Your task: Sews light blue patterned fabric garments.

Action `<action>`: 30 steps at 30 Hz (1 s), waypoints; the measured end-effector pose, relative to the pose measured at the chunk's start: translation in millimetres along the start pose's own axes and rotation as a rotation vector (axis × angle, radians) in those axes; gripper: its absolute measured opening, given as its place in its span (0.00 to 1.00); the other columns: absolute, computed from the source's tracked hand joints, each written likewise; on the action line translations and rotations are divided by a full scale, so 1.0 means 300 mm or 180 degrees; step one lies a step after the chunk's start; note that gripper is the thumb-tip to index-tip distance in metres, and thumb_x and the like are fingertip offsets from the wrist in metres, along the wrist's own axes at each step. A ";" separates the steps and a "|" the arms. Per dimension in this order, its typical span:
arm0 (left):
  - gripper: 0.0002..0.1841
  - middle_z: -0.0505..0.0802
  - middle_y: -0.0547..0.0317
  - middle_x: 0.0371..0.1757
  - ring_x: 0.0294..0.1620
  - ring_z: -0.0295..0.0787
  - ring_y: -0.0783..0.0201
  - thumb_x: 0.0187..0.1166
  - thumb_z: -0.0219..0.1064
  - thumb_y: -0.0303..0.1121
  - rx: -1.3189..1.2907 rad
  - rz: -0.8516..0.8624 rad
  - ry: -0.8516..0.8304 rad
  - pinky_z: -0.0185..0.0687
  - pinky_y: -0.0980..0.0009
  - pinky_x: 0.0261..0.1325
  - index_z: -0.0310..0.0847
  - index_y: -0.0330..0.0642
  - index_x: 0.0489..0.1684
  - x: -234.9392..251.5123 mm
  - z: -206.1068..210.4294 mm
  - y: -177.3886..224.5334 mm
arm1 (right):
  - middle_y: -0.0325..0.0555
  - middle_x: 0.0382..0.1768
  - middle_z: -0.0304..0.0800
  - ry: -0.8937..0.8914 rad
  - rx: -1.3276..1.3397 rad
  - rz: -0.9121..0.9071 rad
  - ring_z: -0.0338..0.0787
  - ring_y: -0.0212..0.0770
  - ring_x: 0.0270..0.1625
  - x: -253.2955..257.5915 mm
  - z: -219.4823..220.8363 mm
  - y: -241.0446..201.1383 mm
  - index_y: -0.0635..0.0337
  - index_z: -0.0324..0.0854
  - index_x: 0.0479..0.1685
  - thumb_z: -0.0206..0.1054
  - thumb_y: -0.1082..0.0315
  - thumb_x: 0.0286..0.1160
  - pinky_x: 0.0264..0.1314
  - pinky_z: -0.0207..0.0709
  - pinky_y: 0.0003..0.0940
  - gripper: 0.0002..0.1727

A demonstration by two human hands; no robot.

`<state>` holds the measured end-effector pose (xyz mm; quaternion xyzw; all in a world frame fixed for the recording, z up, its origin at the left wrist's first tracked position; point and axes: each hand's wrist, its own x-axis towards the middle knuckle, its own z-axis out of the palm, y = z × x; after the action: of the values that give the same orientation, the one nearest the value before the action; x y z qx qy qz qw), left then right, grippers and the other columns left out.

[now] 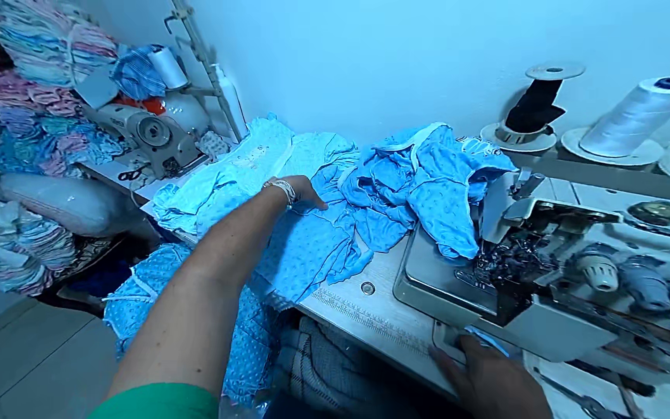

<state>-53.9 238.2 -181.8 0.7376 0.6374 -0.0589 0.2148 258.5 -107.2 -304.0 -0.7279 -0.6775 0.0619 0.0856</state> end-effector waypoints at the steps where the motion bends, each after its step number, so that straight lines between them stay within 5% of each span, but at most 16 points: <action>1: 0.27 0.90 0.32 0.59 0.66 0.85 0.34 0.74 0.76 0.49 0.0088 0.0014 0.0265 0.72 0.28 0.69 0.88 0.32 0.58 -0.007 0.031 0.011 | 0.66 0.42 0.94 -0.0500 -0.0070 0.0382 0.93 0.70 0.52 0.016 -0.033 -0.019 0.65 0.88 0.53 0.42 0.18 0.72 0.51 0.81 0.69 0.54; 4: 0.14 0.92 0.31 0.52 0.60 0.88 0.31 0.79 0.66 0.36 0.0082 0.0097 0.0974 0.77 0.27 0.59 0.90 0.33 0.47 -0.077 0.031 0.059 | 0.64 0.51 0.93 -0.1023 -0.0098 0.0963 0.91 0.66 0.61 0.053 -0.078 -0.059 0.62 0.89 0.56 0.44 0.16 0.70 0.60 0.77 0.68 0.54; 7: 0.16 0.89 0.29 0.57 0.63 0.86 0.33 0.85 0.58 0.33 -0.0693 0.0355 0.1428 0.75 0.31 0.64 0.84 0.28 0.57 -0.171 -0.090 0.090 | 0.60 0.31 0.93 0.1235 -0.0099 0.0152 0.93 0.67 0.41 -0.008 0.031 -0.030 0.65 0.90 0.31 0.49 0.32 0.76 0.40 0.80 0.63 0.41; 10: 0.11 0.84 0.49 0.41 0.39 0.82 0.60 0.88 0.56 0.31 -0.2821 0.0521 0.1418 0.81 0.61 0.46 0.78 0.33 0.56 -0.319 -0.191 0.177 | 0.55 0.30 0.92 0.2418 0.0282 -0.0657 0.92 0.60 0.36 -0.023 0.059 -0.045 0.65 0.90 0.31 0.55 0.48 0.79 0.37 0.81 0.53 0.28; 13: 0.07 0.84 0.57 0.32 0.28 0.82 0.67 0.91 0.52 0.30 -0.4083 0.1176 0.1003 0.82 0.70 0.34 0.74 0.39 0.50 -0.571 -0.182 0.322 | 0.54 0.40 0.94 0.2401 0.1283 -0.1087 0.93 0.49 0.43 -0.049 -0.019 -0.187 0.69 0.89 0.48 0.63 0.45 0.74 0.44 0.87 0.43 0.30; 15: 0.05 0.83 0.59 0.30 0.20 0.79 0.71 0.93 0.50 0.31 -0.4005 0.1619 0.0713 0.77 0.78 0.22 0.70 0.42 0.49 -0.729 -0.114 0.409 | 0.58 0.61 0.90 0.2133 0.1933 -0.1164 0.90 0.45 0.59 -0.069 -0.114 -0.308 0.73 0.74 0.75 0.66 0.28 0.67 0.57 0.86 0.42 0.53; 17: 0.02 0.85 0.57 0.35 0.26 0.85 0.69 0.93 0.51 0.29 -0.3598 0.2146 0.0247 0.82 0.75 0.27 0.65 0.42 0.49 -0.858 -0.046 0.456 | 0.58 0.74 0.81 0.1895 0.2339 -0.0915 0.85 0.43 0.72 -0.067 -0.213 -0.395 0.69 0.53 0.91 0.69 0.19 0.54 0.67 0.82 0.43 0.71; 18: 0.01 0.85 0.56 0.36 0.30 0.86 0.68 0.92 0.51 0.27 -0.3360 0.2457 0.0003 0.85 0.73 0.31 0.64 0.41 0.48 -0.901 -0.022 0.468 | 0.58 0.72 0.81 0.1912 0.2471 -0.0737 0.85 0.44 0.70 -0.052 -0.260 -0.414 0.68 0.52 0.91 0.73 0.24 0.54 0.65 0.83 0.46 0.69; 20: 0.00 0.85 0.56 0.37 0.34 0.86 0.70 0.89 0.53 0.22 -0.2561 0.3166 -0.0078 0.86 0.74 0.38 0.67 0.36 0.48 -0.949 -0.003 0.472 | 0.61 0.55 0.89 0.2188 0.2585 -0.0397 0.92 0.51 0.55 -0.003 -0.341 -0.415 0.71 0.67 0.77 0.78 0.53 0.65 0.54 0.85 0.56 0.43; 21: 0.02 0.86 0.56 0.38 0.36 0.86 0.71 0.86 0.57 0.21 -0.1948 0.3541 0.0284 0.84 0.75 0.41 0.73 0.33 0.48 -0.954 -0.007 0.464 | 0.59 0.50 0.91 0.2272 0.2553 -0.0296 0.93 0.50 0.53 0.018 -0.371 -0.400 0.72 0.74 0.69 0.75 0.66 0.67 0.55 0.85 0.56 0.30; 23: 0.09 0.92 0.50 0.48 0.49 0.92 0.64 0.78 0.68 0.23 -0.0629 0.3843 0.1412 0.88 0.67 0.55 0.81 0.32 0.52 -0.954 -0.033 0.434 | 0.46 0.45 0.93 0.2092 0.2556 -0.0311 0.93 0.35 0.50 0.032 -0.423 -0.368 0.63 0.82 0.58 0.68 0.74 0.74 0.56 0.86 0.43 0.14; 25: 0.29 0.88 0.40 0.62 0.64 0.87 0.48 0.66 0.81 0.33 -0.0059 0.3635 0.1653 0.83 0.51 0.66 0.77 0.30 0.66 -0.921 -0.052 0.398 | 0.42 0.44 0.92 0.1876 0.2442 -0.0611 0.92 0.31 0.48 0.023 -0.470 -0.346 0.59 0.84 0.57 0.63 0.72 0.79 0.54 0.86 0.40 0.11; 27: 0.51 0.83 0.38 0.72 0.71 0.84 0.47 0.54 0.90 0.41 -0.0221 0.3161 0.0904 0.80 0.48 0.72 0.65 0.34 0.82 -0.864 -0.020 0.376 | 0.39 0.40 0.92 0.1767 0.2376 -0.0896 0.91 0.29 0.44 0.022 -0.511 -0.340 0.55 0.86 0.54 0.59 0.69 0.78 0.47 0.86 0.39 0.13; 28: 0.53 0.86 0.40 0.70 0.69 0.85 0.50 0.52 0.92 0.38 -0.0442 0.3034 0.0468 0.81 0.50 0.72 0.65 0.35 0.83 -0.828 0.021 0.367 | 0.37 0.39 0.92 0.1810 0.2389 -0.0994 0.91 0.27 0.42 0.020 -0.529 -0.346 0.55 0.87 0.52 0.59 0.70 0.78 0.45 0.86 0.35 0.13; 30: 0.35 0.92 0.44 0.57 0.59 0.90 0.58 0.57 0.87 0.26 -0.0816 0.2954 -0.0192 0.85 0.57 0.67 0.78 0.32 0.69 -0.766 0.108 0.340 | 0.37 0.36 0.92 0.2051 0.2273 -0.1031 0.89 0.24 0.39 0.012 -0.570 -0.356 0.55 0.88 0.47 0.59 0.71 0.77 0.43 0.83 0.29 0.12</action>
<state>9.2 5.7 -103.4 0.9097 0.2366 0.1007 0.3260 189.8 -103.3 -114.3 -0.5209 -0.6574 0.0479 0.5424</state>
